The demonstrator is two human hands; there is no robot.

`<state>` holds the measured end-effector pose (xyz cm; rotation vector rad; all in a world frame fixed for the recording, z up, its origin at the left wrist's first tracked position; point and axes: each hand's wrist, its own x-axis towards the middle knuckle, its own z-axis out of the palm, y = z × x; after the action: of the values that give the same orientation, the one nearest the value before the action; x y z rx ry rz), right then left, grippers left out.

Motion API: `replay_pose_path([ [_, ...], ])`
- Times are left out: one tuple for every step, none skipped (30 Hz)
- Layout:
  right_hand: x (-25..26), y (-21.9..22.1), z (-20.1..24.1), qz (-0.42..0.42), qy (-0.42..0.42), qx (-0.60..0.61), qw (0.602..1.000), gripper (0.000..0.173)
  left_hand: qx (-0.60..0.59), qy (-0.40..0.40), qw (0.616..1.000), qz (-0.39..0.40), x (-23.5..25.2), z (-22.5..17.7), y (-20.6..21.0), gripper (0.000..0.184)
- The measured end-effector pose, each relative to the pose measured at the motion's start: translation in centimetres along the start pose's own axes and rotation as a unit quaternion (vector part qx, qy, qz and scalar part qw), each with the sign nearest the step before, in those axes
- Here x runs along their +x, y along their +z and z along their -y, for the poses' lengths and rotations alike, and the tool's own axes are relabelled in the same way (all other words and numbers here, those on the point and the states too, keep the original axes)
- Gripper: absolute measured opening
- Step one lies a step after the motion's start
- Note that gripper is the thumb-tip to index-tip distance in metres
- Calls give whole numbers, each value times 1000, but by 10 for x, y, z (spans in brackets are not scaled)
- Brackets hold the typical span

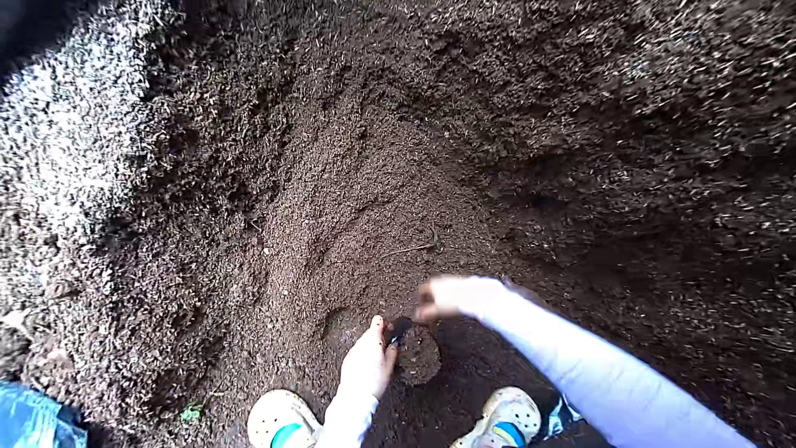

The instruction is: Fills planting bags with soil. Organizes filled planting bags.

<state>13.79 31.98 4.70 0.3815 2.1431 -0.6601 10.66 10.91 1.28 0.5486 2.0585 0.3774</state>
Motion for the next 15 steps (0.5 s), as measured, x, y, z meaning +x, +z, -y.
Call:
replay_pose_path([
  [15,-24,-7,-72,-15,9,997,48,19,3,1000,0,-4,0,-4,47],
  [38,-45,-16,-180,-36,17,983,42,38,8,999,-2,-7,0,-8,48],
  [58,-73,-19,-269,-46,17,962,38,50,14,999,-4,-9,-1,-11,47],
  [71,-104,-18,-331,-50,19,942,39,51,26,998,-10,-11,-1,-15,45],
  [87,-131,-17,-390,-54,13,919,40,40,42,998,-23,-12,-1,-17,42],
  [103,-150,-18,-424,-55,10,904,40,27,56,997,-39,-13,0,-20,39],
  [121,-158,-20,-439,-47,19,897,39,13,66,996,-54,-14,1,-23,37],
  [136,-154,-21,-428,-21,43,902,37,-1,71,995,-66,-15,1,-26,37],
  [146,-143,-20,-401,9,75,913,41,-12,70,995,-73,-15,2,-30,38],
  [154,-126,-19,-375,33,100,921,51,-21,65,995,-77,-14,3,-34,39],
  [160,-104,-19,-346,43,115,930,60,-29,58,995,-78,-14,4,-37,39],
  [165,-80,-21,-315,51,114,941,68,-35,53,995,-78,-13,6,-40,39],
  [169,-58,-22,-281,66,106,952,75,-38,49,995,-78,-12,7,-42,38],
  [170,-39,-25,-251,77,98,960,78,-38,45,996,-73,-12,7,-42,37],
  [170,-24,-30,-222,82,99,967,78,-35,41,996,-67,-13,6,-42,37],
])
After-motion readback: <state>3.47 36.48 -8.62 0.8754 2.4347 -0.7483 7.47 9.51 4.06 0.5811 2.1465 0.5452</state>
